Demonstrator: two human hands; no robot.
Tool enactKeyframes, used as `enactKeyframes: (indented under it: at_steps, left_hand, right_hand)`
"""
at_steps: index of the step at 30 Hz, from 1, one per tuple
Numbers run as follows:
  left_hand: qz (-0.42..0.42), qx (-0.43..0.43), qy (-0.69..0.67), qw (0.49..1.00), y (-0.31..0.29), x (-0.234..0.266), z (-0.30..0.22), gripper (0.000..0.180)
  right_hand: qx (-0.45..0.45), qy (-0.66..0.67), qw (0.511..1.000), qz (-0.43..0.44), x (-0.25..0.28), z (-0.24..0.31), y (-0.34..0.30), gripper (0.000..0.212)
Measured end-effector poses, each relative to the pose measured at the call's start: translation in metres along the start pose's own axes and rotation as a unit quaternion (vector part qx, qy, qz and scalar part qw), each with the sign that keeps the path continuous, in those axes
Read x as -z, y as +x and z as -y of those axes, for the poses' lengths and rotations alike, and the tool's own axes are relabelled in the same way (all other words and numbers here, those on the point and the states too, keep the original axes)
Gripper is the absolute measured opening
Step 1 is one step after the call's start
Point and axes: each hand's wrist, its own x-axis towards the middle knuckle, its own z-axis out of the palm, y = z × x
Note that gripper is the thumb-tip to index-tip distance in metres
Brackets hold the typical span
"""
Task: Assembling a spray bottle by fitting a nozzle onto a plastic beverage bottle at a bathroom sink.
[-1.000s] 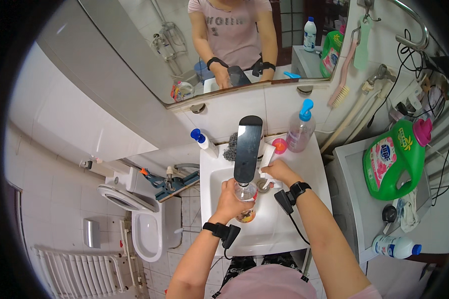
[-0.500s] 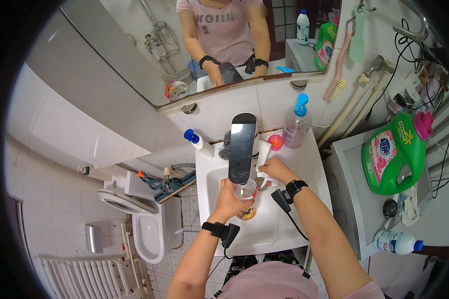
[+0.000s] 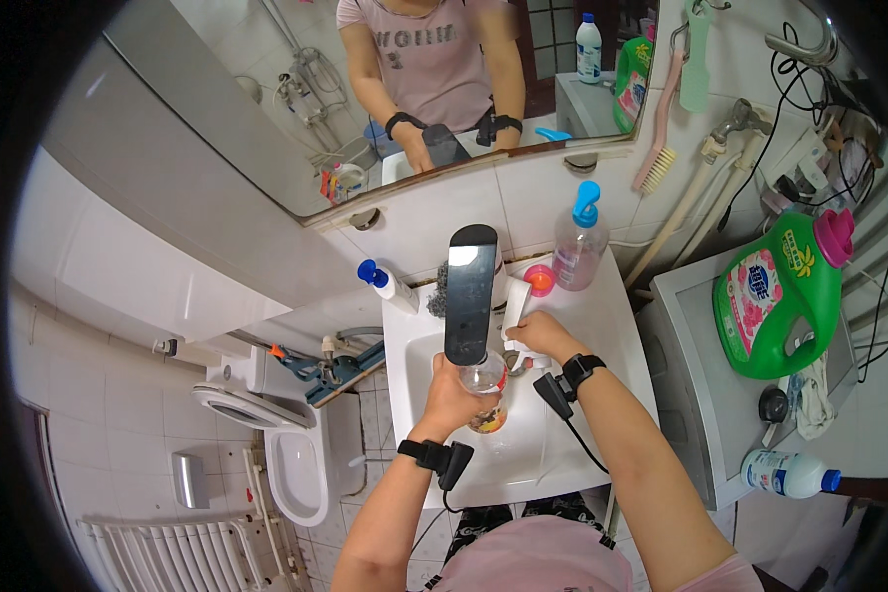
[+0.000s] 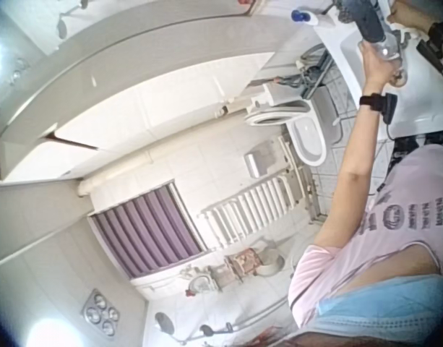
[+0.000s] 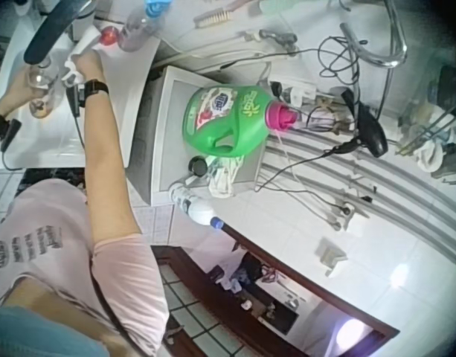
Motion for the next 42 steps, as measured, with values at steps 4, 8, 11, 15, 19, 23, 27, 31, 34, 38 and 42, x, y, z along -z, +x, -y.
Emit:
enactKeyframes:
  at_steps: [4, 8, 11, 15, 19, 23, 27, 31, 34, 38, 42]
  left_hand:
    - [-0.002, 0.008, 0.005, 1.000, -0.001, -0.001, -0.004, 0.073]
    - [-0.008, 0.015, 0.015, 1.000, -0.005, 0.002, -0.006, 0.076]
    - [-0.011, 0.007, 0.035, 0.999, -0.007, 0.004, -0.009, 0.077]
    - [-0.009, 0.002, 0.049, 0.999, -0.008, 0.006, -0.006, 0.078]
    - [-0.031, 0.046, -0.013, 0.998, -0.019, 0.015, 0.013, 0.081]
    - [0.003, 0.135, -0.229, 0.964, -0.032, 0.034, 0.002, 0.079]
    - [-0.057, 0.150, -0.330, 0.930, -0.051, 0.059, -0.004, 0.081]
    - [-0.037, 0.135, -0.299, 0.944, -0.080, 0.055, 0.000, 0.081]
    - [-0.091, 0.043, -0.120, 0.988, -0.095, 0.048, 0.017, 0.079]
    - [-0.124, 0.018, -0.197, 0.972, -0.090, 0.059, -0.028, 0.081]
    - [-0.059, -0.057, 0.067, 0.994, -0.095, 0.042, -0.009, 0.078]
  right_hand:
    - [0.007, 0.009, 1.000, 0.000, -0.001, -0.008, 0.005, 0.036]
    - [0.009, 0.015, 1.000, 0.010, -0.004, -0.010, 0.006, 0.036]
    - [0.004, 0.038, 0.999, 0.016, -0.008, -0.013, 0.005, 0.036]
    - [0.009, 0.106, 0.994, 0.023, -0.009, -0.015, 0.002, 0.035]
    - [-0.033, 0.218, 0.973, 0.072, 0.001, 0.017, -0.018, 0.032]
    - [-0.023, 0.343, 0.936, 0.075, 0.016, 0.027, -0.033, 0.030]
    - [-0.017, 0.327, 0.943, 0.051, 0.030, 0.026, -0.056, 0.026]
    - [-0.013, 0.289, 0.957, -0.037, 0.056, 0.010, -0.095, 0.028]
    - [-0.002, 0.314, 0.945, -0.094, 0.064, 0.005, -0.128, 0.030]
    - [0.012, 0.349, 0.917, -0.191, 0.077, -0.003, -0.177, 0.031]
    - [-0.016, 0.370, 0.905, -0.210, 0.067, -0.006, -0.207, 0.032]
